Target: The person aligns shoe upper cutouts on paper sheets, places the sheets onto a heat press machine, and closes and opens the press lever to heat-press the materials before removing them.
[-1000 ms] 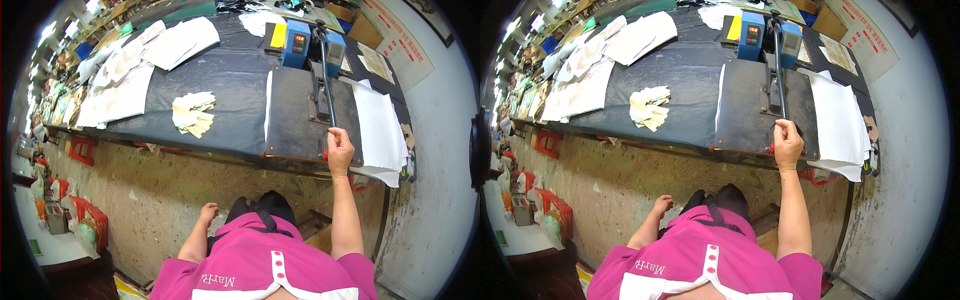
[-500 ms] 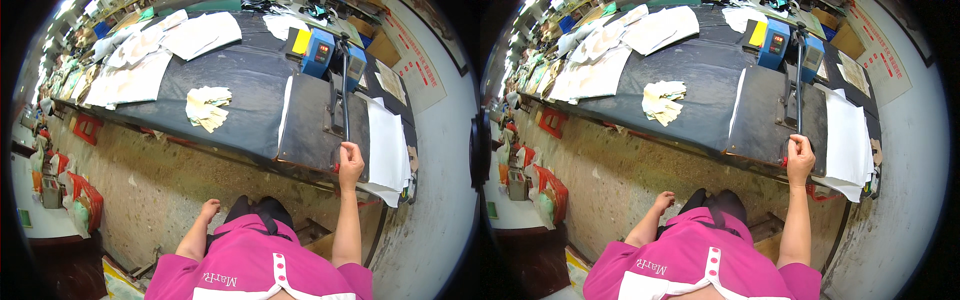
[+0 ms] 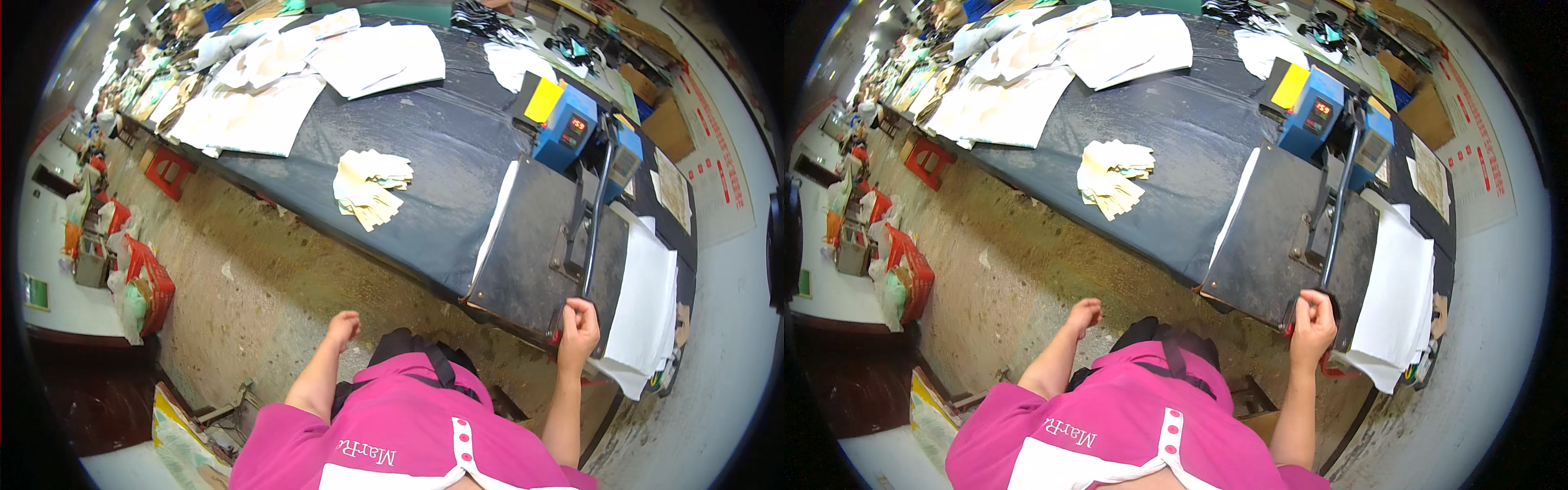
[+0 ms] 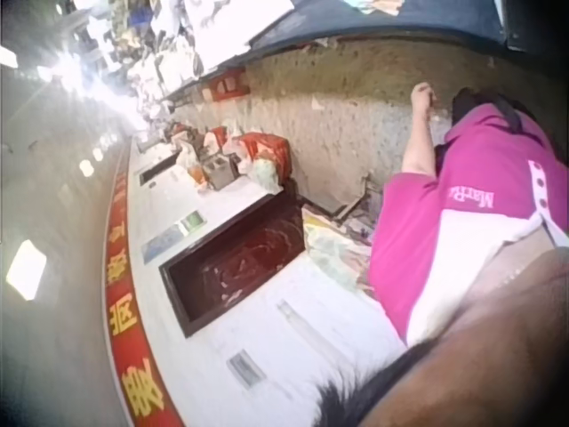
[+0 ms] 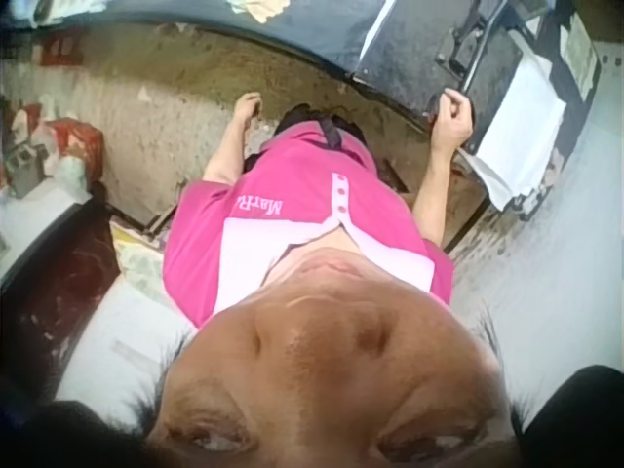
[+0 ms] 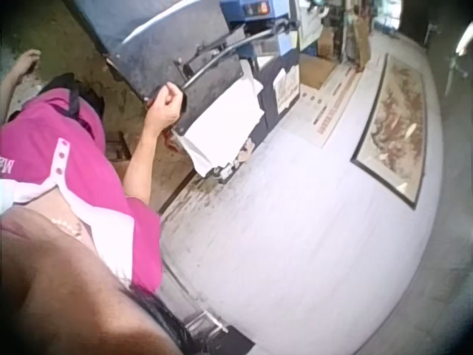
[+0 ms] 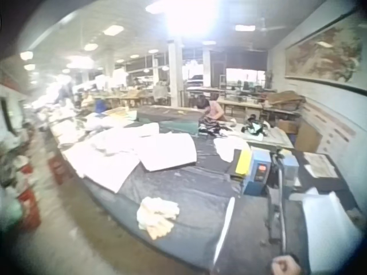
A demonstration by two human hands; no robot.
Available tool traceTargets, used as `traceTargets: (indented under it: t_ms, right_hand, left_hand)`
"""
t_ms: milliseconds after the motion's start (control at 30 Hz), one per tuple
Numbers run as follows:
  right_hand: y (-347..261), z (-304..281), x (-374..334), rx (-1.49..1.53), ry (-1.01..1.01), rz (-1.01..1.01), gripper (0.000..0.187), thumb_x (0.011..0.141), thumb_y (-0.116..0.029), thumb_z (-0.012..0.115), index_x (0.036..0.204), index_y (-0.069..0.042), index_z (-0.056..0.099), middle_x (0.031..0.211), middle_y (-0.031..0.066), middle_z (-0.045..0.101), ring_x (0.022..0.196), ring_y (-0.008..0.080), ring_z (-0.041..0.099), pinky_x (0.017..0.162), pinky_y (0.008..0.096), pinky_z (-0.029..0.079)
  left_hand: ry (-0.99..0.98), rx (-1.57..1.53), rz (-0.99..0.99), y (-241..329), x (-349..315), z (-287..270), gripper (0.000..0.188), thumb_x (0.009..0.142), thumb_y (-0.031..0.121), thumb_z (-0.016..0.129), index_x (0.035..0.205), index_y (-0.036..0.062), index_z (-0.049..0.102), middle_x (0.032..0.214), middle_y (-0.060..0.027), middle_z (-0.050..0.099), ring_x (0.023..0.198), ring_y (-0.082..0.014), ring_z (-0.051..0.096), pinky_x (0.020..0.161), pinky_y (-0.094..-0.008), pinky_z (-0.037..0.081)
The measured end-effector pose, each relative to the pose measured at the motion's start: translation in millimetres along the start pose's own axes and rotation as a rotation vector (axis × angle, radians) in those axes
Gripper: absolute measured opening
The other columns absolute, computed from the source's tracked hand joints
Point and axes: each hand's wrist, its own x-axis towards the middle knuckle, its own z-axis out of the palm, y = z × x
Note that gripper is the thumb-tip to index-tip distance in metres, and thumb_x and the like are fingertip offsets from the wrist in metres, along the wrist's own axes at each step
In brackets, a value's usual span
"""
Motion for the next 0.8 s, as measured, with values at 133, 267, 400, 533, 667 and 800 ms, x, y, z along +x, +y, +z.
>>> traceTargets:
  t_ms: [133,267,400,533,667,800]
  right_hand:
    - [5,-3,1,0.075,0.007,0.087,0.004,0.088,-0.001,0.062,0.091,-0.002,0.064,0.068,-0.0082,0.042,0.06,0.0023,0.033,0.053,0.0203,0.028]
    - [3,4,3,0.091,0.065,0.174,0.006,0.089,0.0,0.062,0.094,-0.002,0.064,0.072,-0.0092,0.044,0.061,0.0006,0.033,0.054,0.0183,0.027]
    - [7,9,6,0.008,0.15,0.193,0.006,0.091,-0.001,0.062,0.096,-0.002,0.064,0.073,-0.0094,0.044,0.061,0.0,0.032,0.054,0.0175,0.026]
    - [16,10,9,-0.047,0.263,0.297,0.008,0.091,-0.001,0.061,0.099,-0.001,0.063,0.073,-0.0092,0.043,0.062,0.0007,0.033,0.055,0.0176,0.026]
    - [21,9,7,-0.121,0.36,0.288,0.008,0.092,-0.004,0.06,0.1,-0.001,0.062,0.074,-0.0085,0.045,0.063,0.0012,0.034,0.057,0.0183,0.028]
    - [12,14,12,-0.226,0.385,0.336,0.008,0.093,-0.005,0.06,0.1,-0.001,0.062,0.079,-0.0062,0.05,0.066,0.0027,0.038,0.06,0.019,0.032]
  left_hand:
    - [0.075,-0.429,0.095,91,18,0,0.022,0.094,0.009,0.054,0.116,0.0098,0.055,0.081,-0.0034,0.063,0.066,-0.0133,0.062,0.05,-0.0263,0.053]
    - [0.133,-0.502,0.184,188,49,-12,0.022,0.094,0.012,0.054,0.116,0.01,0.058,0.086,-0.0018,0.063,0.071,-0.0129,0.061,0.065,-0.0289,0.053]
    - [0.078,-0.518,0.233,290,105,-26,0.022,0.095,0.013,0.053,0.117,0.0094,0.058,0.09,-0.0028,0.063,0.071,-0.0132,0.06,0.068,-0.0289,0.053]
    - [0.044,-0.439,0.295,392,166,-22,0.027,0.094,0.013,0.053,0.121,0.0099,0.057,0.091,-0.0028,0.063,0.069,-0.0125,0.06,0.064,-0.0262,0.051]
    - [0.104,-0.242,0.397,477,224,-10,0.034,0.092,0.021,0.06,0.126,0.0169,0.058,0.104,-0.0013,0.063,0.093,-0.0131,0.057,0.076,-0.0299,0.049]
    - [0.151,-0.123,0.474,542,273,2,0.047,0.088,0.027,0.066,0.133,0.0195,0.056,0.115,-0.0014,0.062,0.103,-0.0148,0.051,0.082,-0.0319,0.043]
